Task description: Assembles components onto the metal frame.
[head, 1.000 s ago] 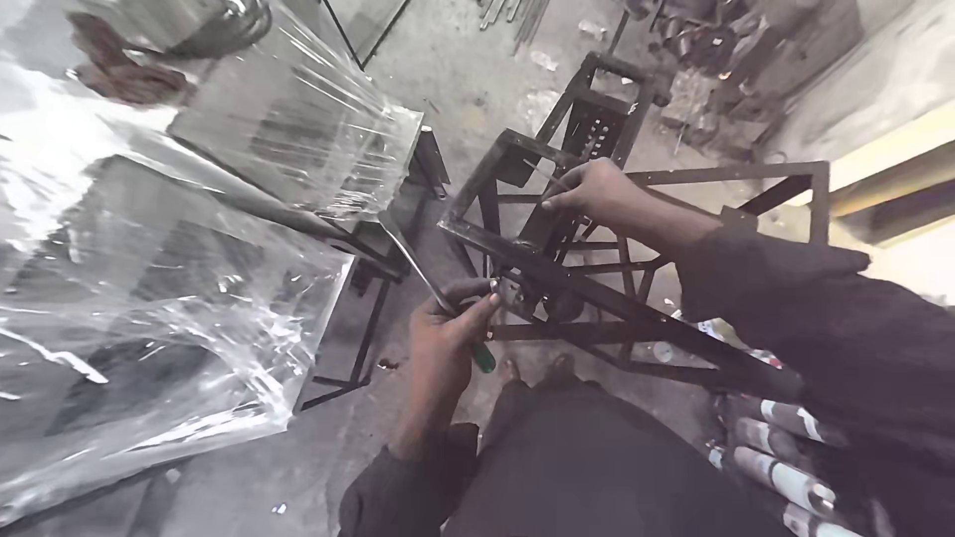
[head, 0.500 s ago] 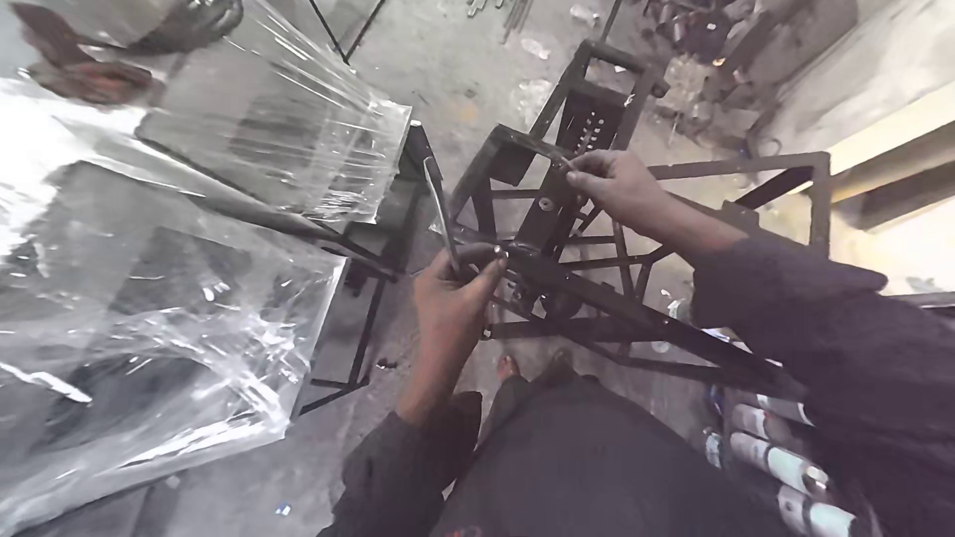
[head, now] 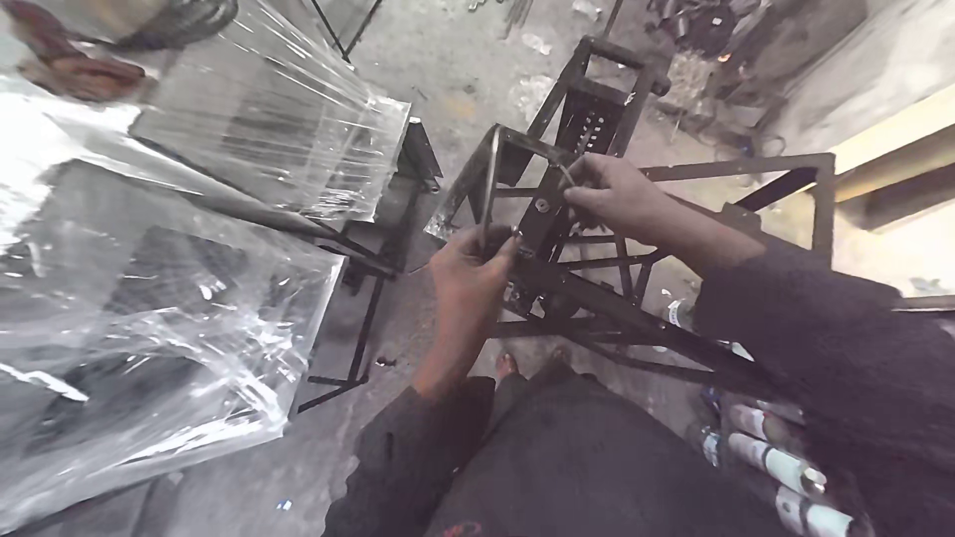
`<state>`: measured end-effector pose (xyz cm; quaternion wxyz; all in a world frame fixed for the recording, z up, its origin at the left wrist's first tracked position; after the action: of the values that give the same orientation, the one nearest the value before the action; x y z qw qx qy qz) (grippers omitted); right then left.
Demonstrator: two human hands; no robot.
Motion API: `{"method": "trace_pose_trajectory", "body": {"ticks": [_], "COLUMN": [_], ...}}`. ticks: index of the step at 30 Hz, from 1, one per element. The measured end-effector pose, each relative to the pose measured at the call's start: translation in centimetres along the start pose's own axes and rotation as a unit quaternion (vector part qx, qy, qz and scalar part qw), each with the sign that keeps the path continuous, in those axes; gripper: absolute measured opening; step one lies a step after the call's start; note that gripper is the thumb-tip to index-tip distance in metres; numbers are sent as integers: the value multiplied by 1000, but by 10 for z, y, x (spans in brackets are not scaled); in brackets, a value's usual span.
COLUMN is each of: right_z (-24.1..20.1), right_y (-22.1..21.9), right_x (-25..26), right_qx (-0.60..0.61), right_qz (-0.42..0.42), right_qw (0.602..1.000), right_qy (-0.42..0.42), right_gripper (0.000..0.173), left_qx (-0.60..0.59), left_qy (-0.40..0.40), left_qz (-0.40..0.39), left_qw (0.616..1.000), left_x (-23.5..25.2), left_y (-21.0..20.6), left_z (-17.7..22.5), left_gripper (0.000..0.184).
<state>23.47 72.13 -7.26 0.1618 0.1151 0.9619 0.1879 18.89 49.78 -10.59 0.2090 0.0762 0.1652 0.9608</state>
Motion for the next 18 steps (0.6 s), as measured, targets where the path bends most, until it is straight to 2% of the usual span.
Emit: {"method": "trace_pose_trajectory", "body": {"ticks": [2, 5, 7, 11, 15, 18], "right_z": [-7, -7, -6, -1, 12, 17], "right_y": [-6, -17, -26, -30, -17, -10], "right_x": [-13, -26, -29, -26, -8, 7], "right_qx": [78, 99, 95, 97, -99, -182], "right_qz": [-28, -55, -52, -18, 81, 88], "right_qw": [996, 992, 990, 992, 983, 972], "right_qy": [-19, 52, 85, 82, 130, 120], "right_gripper": [17, 18, 17, 11, 16, 23], "left_qx": [28, 49, 58, 70, 110, 205], "left_qy": [-22, -37, -46, -24, -14, -32], "left_qz": [-4, -7, -9, -33, -39, -51], "left_qw": [999, 998, 997, 997, 993, 977], "left_x": [2, 3, 4, 5, 5, 12], "left_y": [-2, -6, -8, -9, -8, -11], "left_z": [3, 5, 5, 4, -3, 2], "left_gripper": [13, 11, 9, 13, 13, 15]}}
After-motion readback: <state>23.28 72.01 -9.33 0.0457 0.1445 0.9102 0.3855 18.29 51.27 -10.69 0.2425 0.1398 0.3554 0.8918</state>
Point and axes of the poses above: each hand's wrist, its own x-axis towards the middle knuckle, its own y-axis out of the back of the hand, z = x × y, the point moved 1 cm from there along x, towards the middle knuckle, and after that the axes turned 6 degrees about x, right-handed, at the moved point
